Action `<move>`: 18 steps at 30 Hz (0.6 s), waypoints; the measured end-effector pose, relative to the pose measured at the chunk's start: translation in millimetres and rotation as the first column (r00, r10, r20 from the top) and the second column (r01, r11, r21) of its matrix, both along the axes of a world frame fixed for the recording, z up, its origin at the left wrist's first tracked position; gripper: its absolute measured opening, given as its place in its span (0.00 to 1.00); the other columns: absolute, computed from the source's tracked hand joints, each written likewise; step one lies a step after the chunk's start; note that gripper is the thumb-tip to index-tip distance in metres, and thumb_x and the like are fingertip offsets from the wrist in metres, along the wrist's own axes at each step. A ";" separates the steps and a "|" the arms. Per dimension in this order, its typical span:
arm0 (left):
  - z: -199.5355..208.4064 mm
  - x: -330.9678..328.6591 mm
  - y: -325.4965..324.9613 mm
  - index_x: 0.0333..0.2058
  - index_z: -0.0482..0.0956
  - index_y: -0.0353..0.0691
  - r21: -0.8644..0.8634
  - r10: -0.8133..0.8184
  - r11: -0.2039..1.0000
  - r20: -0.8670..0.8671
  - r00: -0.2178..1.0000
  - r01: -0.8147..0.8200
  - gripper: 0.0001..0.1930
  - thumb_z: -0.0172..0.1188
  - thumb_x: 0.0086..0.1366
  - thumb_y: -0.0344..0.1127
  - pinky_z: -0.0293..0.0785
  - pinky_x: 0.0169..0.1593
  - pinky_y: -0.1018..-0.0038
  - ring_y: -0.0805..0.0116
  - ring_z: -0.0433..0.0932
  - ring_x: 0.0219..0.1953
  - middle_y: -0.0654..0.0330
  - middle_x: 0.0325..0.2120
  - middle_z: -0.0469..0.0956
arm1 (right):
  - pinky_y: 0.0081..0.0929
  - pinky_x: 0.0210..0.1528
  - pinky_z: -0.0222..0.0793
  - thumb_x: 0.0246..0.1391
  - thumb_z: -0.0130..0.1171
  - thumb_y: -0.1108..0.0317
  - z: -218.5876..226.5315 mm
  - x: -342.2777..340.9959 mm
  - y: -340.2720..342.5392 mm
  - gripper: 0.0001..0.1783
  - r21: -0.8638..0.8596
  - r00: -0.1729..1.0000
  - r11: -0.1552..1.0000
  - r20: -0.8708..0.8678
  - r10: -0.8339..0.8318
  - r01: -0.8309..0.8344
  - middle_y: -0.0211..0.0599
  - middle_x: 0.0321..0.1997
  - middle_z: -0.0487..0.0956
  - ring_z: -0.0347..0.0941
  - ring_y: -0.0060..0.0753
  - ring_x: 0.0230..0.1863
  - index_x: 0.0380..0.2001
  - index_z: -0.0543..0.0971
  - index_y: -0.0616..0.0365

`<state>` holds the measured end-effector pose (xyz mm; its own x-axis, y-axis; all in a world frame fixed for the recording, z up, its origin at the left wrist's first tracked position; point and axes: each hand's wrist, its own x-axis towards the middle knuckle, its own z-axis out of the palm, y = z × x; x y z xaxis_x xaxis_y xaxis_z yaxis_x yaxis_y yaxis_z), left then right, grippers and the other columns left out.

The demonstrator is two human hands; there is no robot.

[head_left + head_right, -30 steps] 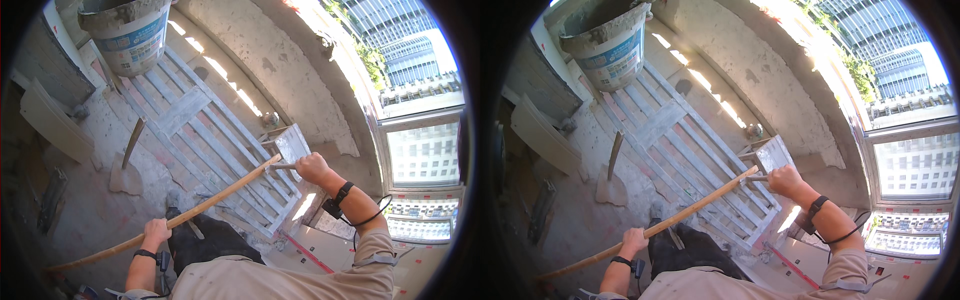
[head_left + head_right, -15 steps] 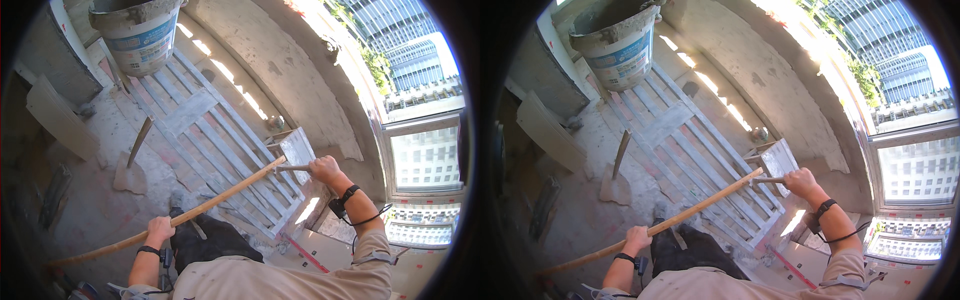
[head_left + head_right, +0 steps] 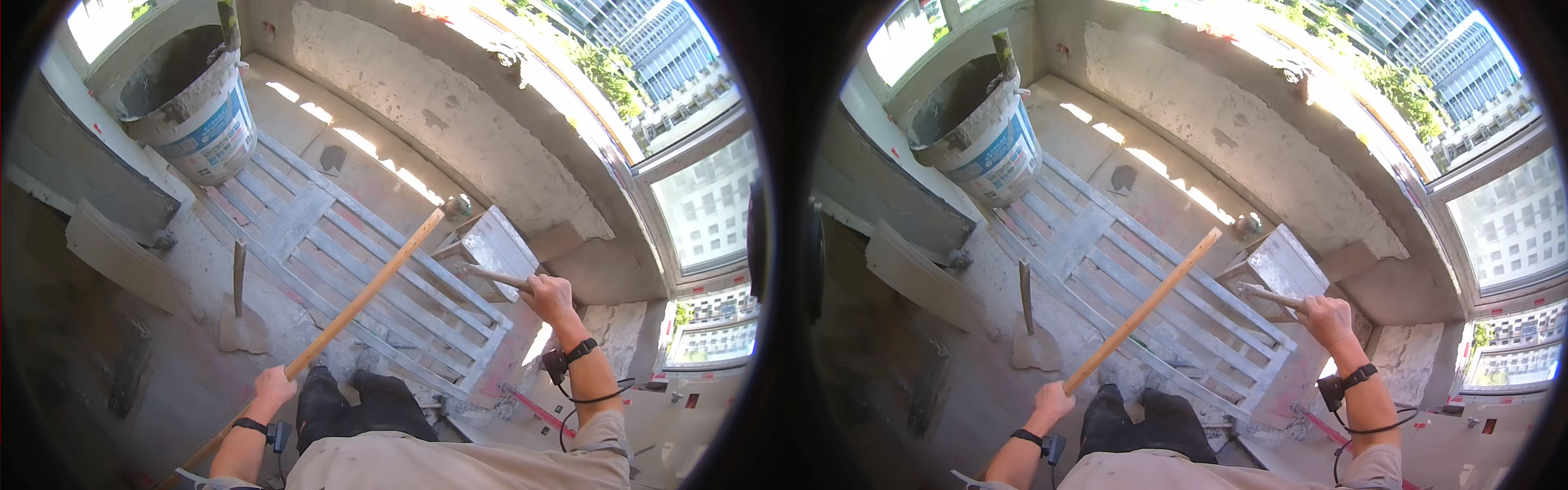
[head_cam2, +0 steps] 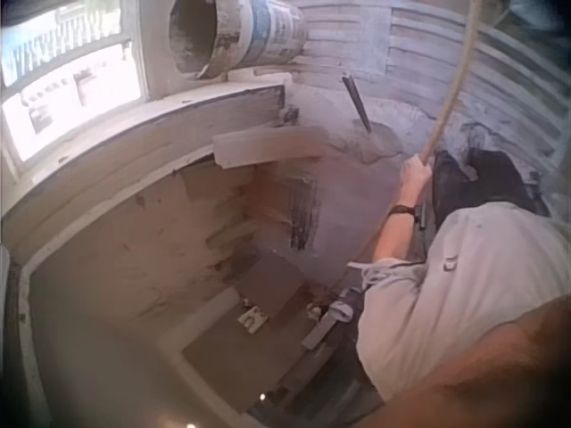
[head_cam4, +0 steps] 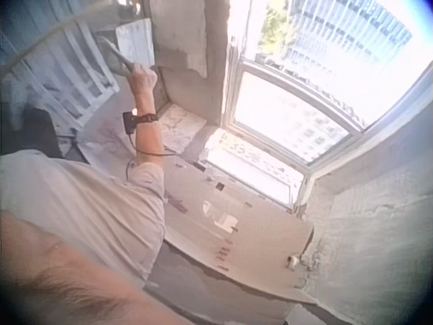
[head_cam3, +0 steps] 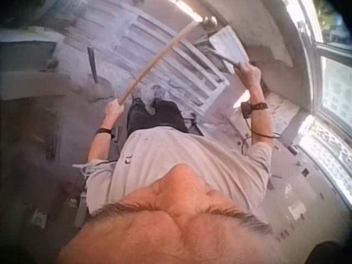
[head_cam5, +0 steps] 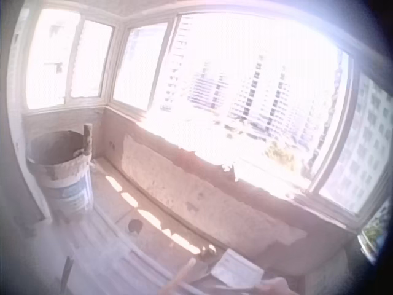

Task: Checking wall alignment using a wooden board and hammer, then scraping debris from the floor with a shovel.

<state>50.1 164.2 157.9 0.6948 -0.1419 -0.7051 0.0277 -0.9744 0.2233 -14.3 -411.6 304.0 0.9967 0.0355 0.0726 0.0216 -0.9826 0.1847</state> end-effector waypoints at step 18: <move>11.5 68.7 -236.5 0.34 0.81 0.36 -0.469 -0.044 0.867 0.267 0.963 0.169 0.14 0.60 0.51 0.39 0.74 0.41 0.56 0.41 0.79 0.39 0.41 0.31 0.80 | 0.38 0.22 0.68 0.38 0.71 0.59 14.0 -223.9 136.7 0.13 0.415 0.751 0.748 0.199 -0.630 0.518 0.37 0.19 0.75 0.73 0.45 0.20 0.23 0.77 0.51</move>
<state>118.8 -72.2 169.4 0.7939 -0.5032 -0.3414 -0.1857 -0.7352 0.6519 -238.2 -274.9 317.9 0.7372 -0.6162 0.2773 -0.5681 -0.7874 -0.2394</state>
